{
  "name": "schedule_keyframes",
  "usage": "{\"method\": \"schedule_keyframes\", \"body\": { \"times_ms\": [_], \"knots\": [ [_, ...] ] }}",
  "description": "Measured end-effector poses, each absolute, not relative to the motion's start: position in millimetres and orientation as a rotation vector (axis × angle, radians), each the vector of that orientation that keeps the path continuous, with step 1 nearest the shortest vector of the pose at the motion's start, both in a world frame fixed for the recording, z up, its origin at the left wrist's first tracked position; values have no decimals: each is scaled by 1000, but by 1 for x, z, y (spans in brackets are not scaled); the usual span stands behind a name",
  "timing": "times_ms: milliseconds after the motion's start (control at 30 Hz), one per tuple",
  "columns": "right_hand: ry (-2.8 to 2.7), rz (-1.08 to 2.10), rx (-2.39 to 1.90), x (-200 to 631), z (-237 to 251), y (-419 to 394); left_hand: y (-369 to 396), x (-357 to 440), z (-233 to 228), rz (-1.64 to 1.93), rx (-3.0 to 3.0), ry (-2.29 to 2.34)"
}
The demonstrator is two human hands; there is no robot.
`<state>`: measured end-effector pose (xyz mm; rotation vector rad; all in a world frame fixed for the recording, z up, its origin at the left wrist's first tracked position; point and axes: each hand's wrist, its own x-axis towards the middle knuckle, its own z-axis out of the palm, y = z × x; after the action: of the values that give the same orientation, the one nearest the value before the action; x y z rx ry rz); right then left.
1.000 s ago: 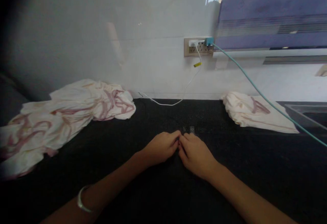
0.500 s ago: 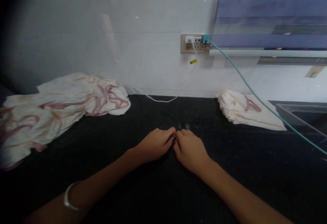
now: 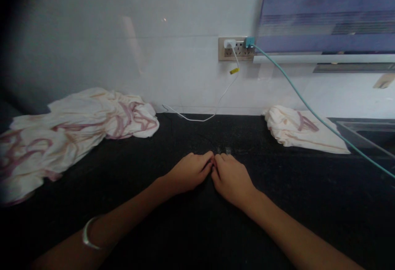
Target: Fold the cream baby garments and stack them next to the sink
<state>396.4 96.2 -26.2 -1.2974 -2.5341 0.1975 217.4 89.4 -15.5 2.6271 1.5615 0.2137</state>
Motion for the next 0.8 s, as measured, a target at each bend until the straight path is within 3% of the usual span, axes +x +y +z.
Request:
{"method": "schedule_keyframes", "body": {
  "times_ms": [800],
  "knots": [
    [-2547,224,-1253,400,-28,99,88,216,-8,241,2508,1518]
  ]
}}
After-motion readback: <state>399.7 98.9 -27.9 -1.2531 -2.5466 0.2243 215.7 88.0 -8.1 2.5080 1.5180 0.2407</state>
